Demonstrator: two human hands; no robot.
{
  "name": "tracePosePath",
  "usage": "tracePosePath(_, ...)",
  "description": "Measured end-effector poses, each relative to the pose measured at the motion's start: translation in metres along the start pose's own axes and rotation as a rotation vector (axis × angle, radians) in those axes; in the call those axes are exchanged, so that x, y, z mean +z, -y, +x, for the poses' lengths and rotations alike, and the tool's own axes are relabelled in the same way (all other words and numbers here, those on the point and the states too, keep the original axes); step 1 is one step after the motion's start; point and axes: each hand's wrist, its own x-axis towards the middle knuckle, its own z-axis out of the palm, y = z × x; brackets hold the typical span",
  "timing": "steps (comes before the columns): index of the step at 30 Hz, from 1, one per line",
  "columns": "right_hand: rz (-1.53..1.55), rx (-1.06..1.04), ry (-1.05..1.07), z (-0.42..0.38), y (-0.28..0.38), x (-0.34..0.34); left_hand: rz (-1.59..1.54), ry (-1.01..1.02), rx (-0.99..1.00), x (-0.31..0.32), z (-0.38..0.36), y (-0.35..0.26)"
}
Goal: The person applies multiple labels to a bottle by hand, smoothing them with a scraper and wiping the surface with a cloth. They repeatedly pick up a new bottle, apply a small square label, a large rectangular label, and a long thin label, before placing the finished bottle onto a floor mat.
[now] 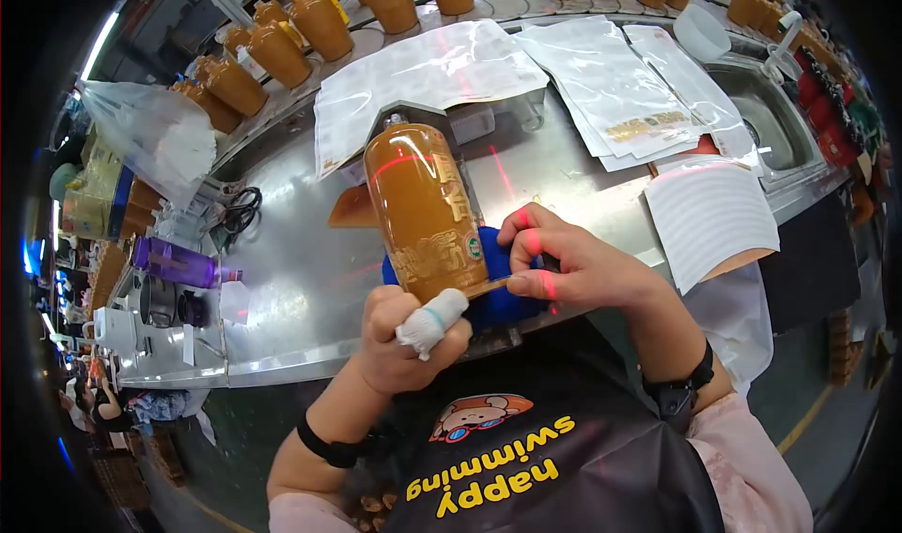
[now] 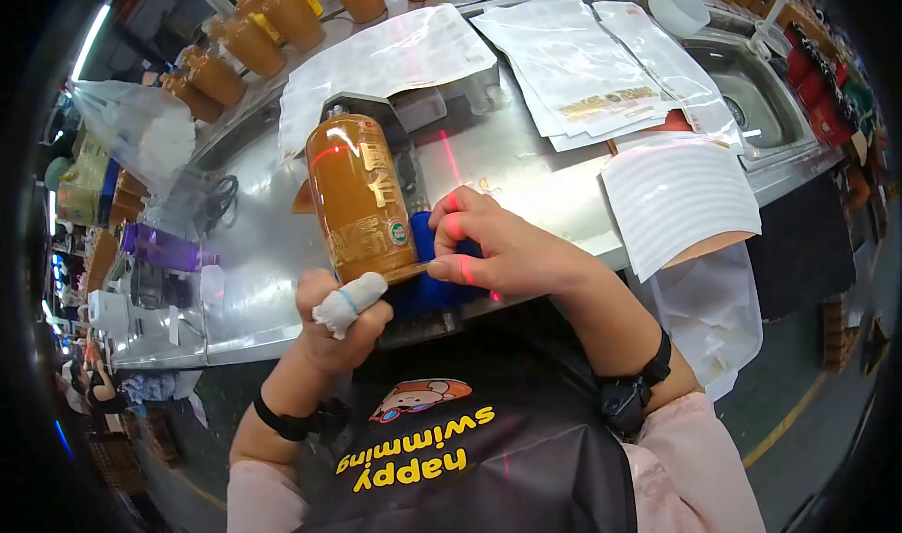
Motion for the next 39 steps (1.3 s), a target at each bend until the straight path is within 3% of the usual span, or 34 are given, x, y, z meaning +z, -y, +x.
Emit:
tracePosePath(4, 0.014, 0.003, 0.018, -0.001, -0.001, 0.0, 0.065, 0.028, 0.104, 0.001, 0.014, 0.003)
tracePosePath(10, -0.035, -0.042, 0.014, -0.001, -0.003, -0.006, 0.002, 0.03, -0.088, 0.002, -0.012, -0.003)
tracePosePath(19, -0.006, -0.015, 0.006, -0.002, -0.001, -0.003, 0.015, 0.03, 0.035, 0.003, 0.005, 0.003)
tracePosePath(22, -0.001, -0.018, -0.018, -0.003, -0.004, -0.006, -0.042, 0.035, -0.084, 0.005, -0.013, 0.0)
tracePosePath(26, 0.001, 0.007, -0.015, -0.005, -0.007, -0.008, 0.015, -0.011, 0.017, 0.002, 0.005, 0.0)
tracePosePath(31, 0.033, 0.048, 0.021, -0.005, -0.004, -0.007, 0.067, 0.076, 0.109, 0.005, 0.018, 0.002)
tracePosePath(34, 0.007, -0.009, 0.007, -0.004, -0.006, -0.008, -0.036, 0.033, 0.065, 0.002, 0.008, 0.003)
tracePosePath(37, -0.01, -0.059, -0.011, -0.006, -0.011, -0.009, -0.017, 0.075, -0.121, 0.0, -0.014, -0.005)
tracePosePath(39, -0.011, -0.062, -0.01, -0.005, -0.013, -0.008, 0.019, 0.035, -0.11, 0.001, -0.015, -0.006)
